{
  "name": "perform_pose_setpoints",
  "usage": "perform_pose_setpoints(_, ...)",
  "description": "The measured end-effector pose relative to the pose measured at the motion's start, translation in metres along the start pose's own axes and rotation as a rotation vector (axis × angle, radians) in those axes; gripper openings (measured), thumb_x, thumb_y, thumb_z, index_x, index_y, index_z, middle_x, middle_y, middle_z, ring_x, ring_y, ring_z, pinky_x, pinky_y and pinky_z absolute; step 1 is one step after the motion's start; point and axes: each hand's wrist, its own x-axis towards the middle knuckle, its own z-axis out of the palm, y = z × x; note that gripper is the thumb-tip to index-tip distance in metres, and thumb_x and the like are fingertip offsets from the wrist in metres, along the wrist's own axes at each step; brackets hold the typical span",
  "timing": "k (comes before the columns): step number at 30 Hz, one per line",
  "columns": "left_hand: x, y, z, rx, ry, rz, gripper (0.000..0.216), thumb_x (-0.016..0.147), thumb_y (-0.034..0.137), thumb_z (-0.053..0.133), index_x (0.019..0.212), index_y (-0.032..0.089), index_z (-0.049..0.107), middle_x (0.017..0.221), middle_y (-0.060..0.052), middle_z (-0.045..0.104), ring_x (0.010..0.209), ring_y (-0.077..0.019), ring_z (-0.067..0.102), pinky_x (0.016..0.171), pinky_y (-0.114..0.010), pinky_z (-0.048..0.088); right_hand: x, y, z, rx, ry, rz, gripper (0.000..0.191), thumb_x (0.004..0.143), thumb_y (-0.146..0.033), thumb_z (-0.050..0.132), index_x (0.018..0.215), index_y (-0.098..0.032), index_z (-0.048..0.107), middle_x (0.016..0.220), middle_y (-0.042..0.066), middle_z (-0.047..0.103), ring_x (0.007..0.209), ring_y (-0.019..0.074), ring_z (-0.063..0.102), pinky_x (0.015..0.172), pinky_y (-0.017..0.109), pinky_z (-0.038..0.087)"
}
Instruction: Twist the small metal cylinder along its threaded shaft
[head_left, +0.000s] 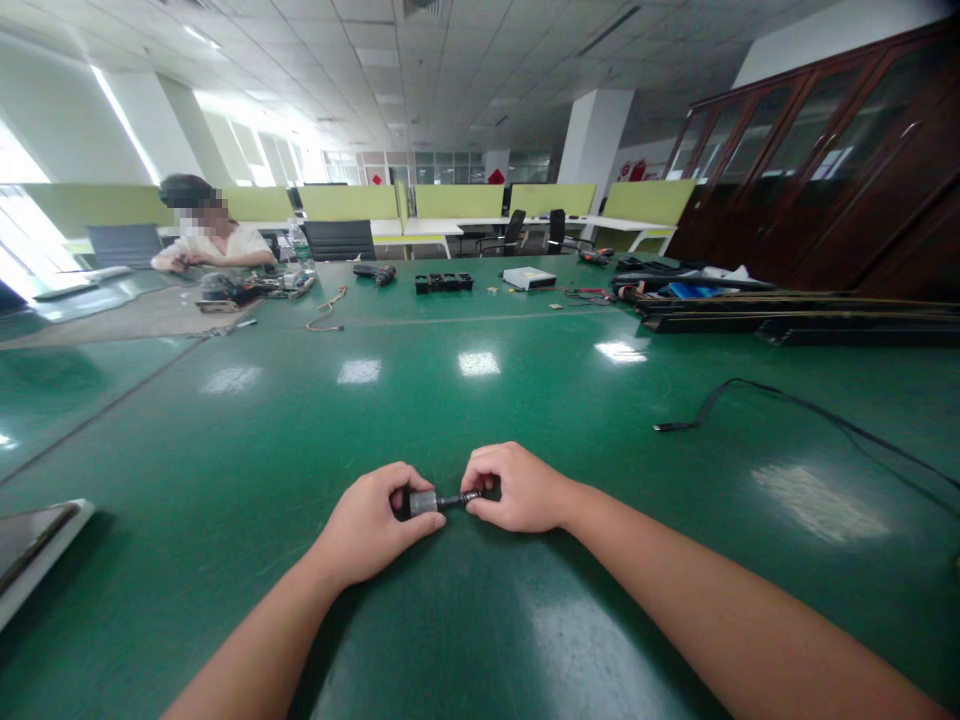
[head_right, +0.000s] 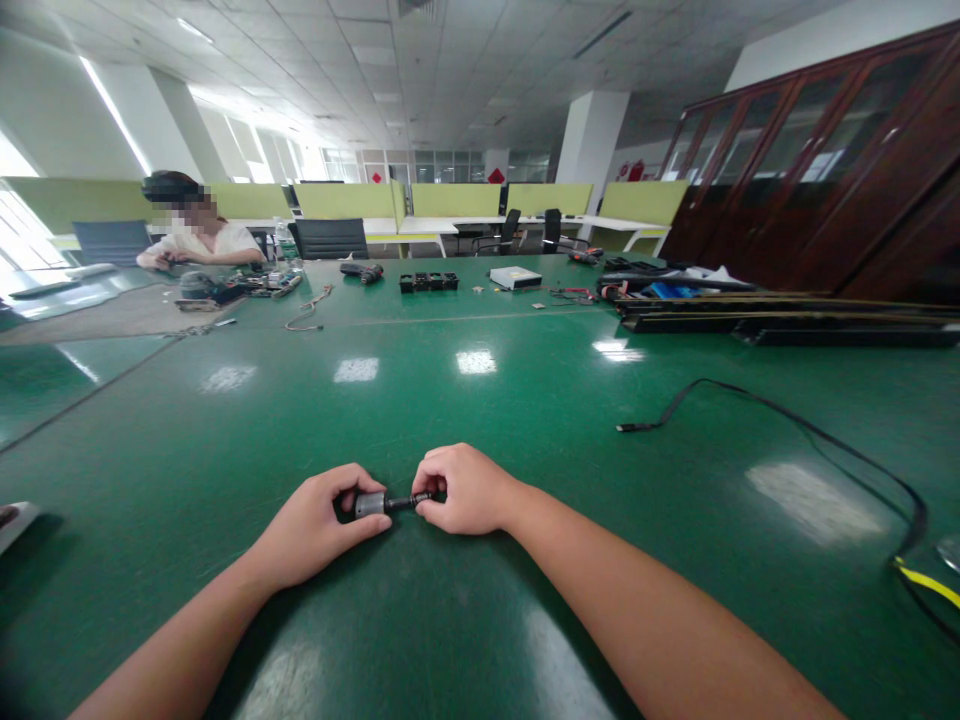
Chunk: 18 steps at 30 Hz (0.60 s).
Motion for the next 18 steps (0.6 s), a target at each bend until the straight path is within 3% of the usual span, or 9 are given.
perform_pose_setpoints(18, -0.002, -0.003, -0.002, -0.004, 0.012, 0.017, 0.024, 0.075, 0.041, 0.072, 0.088, 0.022, 0.069, 0.077, 0.001, 0.063, 0.070, -0.0176, 0.055, 0.064, -0.027, 0.039, -0.002, 0.012, -0.013, 0.059, -0.083, 0.045, 0.007, 0.065, -0.011, 0.066, 0.071, -0.015, 0.069, 0.066, -0.001, 0.061, 0.057, 0.0105, 0.054, 0.054, 0.020, 0.042)
